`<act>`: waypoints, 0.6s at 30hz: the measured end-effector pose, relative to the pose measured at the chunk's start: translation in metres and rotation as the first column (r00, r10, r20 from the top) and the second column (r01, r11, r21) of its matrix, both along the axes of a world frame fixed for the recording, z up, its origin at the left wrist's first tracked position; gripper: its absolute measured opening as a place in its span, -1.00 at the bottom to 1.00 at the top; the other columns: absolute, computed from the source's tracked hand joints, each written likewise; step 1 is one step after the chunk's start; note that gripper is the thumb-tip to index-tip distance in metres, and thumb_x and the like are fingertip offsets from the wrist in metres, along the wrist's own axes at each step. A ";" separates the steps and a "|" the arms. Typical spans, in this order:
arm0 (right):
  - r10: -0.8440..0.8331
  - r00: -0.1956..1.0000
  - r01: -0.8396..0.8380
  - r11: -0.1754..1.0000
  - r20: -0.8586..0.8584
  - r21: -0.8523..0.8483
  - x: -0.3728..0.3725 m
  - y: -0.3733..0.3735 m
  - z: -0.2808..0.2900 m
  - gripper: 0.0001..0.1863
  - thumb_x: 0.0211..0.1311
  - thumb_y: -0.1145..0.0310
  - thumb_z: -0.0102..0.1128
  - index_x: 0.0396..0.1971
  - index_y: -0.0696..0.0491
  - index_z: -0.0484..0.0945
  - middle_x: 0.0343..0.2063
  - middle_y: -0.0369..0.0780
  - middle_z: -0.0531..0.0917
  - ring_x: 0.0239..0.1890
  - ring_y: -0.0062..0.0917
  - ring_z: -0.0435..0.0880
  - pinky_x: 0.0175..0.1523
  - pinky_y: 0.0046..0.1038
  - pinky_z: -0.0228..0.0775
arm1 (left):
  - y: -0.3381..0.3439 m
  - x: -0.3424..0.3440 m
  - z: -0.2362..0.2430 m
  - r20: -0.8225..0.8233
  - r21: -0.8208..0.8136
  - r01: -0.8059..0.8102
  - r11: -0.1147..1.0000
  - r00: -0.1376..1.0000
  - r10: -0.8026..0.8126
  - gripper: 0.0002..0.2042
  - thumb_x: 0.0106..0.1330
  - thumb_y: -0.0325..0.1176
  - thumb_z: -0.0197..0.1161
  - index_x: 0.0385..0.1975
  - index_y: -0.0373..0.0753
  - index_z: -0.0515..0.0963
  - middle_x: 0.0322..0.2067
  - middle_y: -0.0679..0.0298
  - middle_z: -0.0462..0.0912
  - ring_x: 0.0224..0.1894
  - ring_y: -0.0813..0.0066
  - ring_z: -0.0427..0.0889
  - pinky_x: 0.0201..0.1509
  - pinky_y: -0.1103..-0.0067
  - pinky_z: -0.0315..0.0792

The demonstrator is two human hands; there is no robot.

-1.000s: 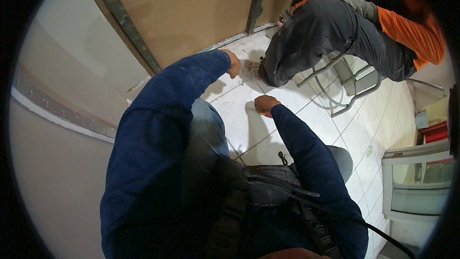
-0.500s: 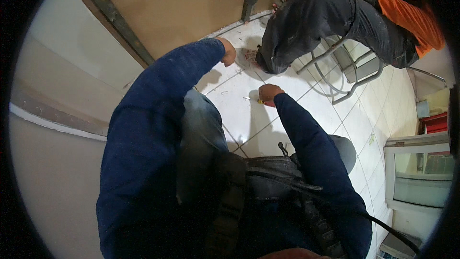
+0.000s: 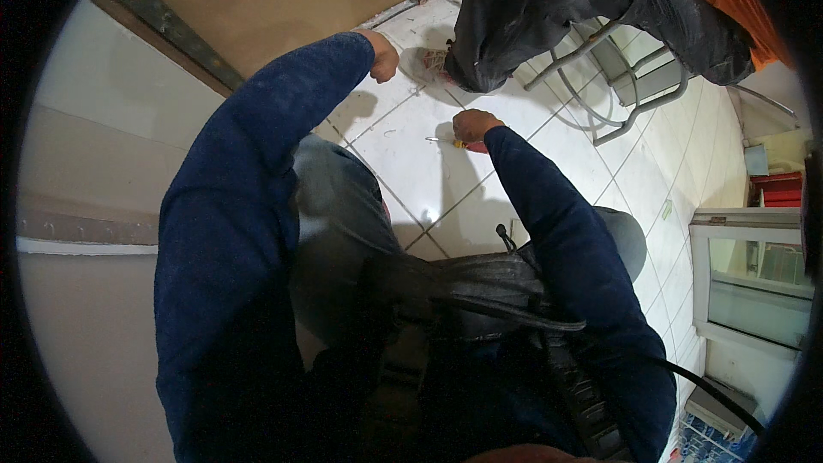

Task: The person installs metal studs for a wall frame. The person uses a screwdriver to tighten screws into the bottom track, handles a long metal stud, and works with another person to position and secure the framing components.

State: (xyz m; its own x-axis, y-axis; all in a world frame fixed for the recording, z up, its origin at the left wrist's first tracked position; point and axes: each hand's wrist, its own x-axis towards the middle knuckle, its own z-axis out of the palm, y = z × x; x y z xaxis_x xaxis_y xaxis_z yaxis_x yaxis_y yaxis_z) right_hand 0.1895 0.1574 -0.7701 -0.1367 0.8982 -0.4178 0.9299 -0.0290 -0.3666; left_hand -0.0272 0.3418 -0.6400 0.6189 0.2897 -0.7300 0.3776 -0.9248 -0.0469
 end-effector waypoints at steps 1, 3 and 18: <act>-0.007 0.999 0.009 0.999 -0.051 0.035 0.004 -0.001 -0.001 -0.77 -0.04 0.28 0.11 -0.51 0.13 0.62 -0.49 -0.09 0.66 -0.38 -0.24 0.67 -0.31 -0.30 0.51 | 0.002 0.005 0.002 0.022 -0.025 0.018 1.000 1.000 -0.017 -0.76 -0.13 -0.37 0.13 -0.43 -0.24 0.62 -0.41 0.12 0.62 -0.41 0.30 0.50 -0.34 0.29 0.36; 0.191 0.944 -0.189 0.981 0.269 -0.033 -0.038 0.012 0.023 -0.76 -0.05 0.27 0.11 -0.48 0.13 0.63 -0.48 -0.08 0.66 -0.37 -0.23 0.67 -0.29 -0.29 0.51 | 0.016 -0.023 -0.005 0.005 -0.054 -0.017 0.998 1.000 0.017 -0.73 -0.12 -0.37 0.15 -0.38 -0.20 0.65 -0.36 0.15 0.64 -0.33 0.29 0.53 -0.28 0.28 0.36; 0.030 0.978 0.001 0.989 0.205 -0.146 -0.012 0.011 0.005 -0.77 -0.03 0.33 0.14 -0.42 0.16 0.61 -0.37 -0.11 0.67 -0.31 -0.27 0.66 -0.23 -0.34 0.52 | -0.004 -0.004 0.007 0.000 -0.048 -0.136 0.990 0.991 0.136 -0.77 -0.13 -0.33 0.17 -0.43 -0.16 0.66 -0.44 0.20 0.64 -0.37 0.35 0.54 -0.32 0.26 0.35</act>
State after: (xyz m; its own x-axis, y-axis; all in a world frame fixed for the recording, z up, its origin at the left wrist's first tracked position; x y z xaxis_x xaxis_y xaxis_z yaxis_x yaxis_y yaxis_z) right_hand 0.1772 0.1682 -0.7649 -0.0466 0.8250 -0.5632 0.9857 -0.0534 -0.1598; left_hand -0.0314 0.3381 -0.6329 0.5788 0.3360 -0.7430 0.4998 -0.8661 -0.0024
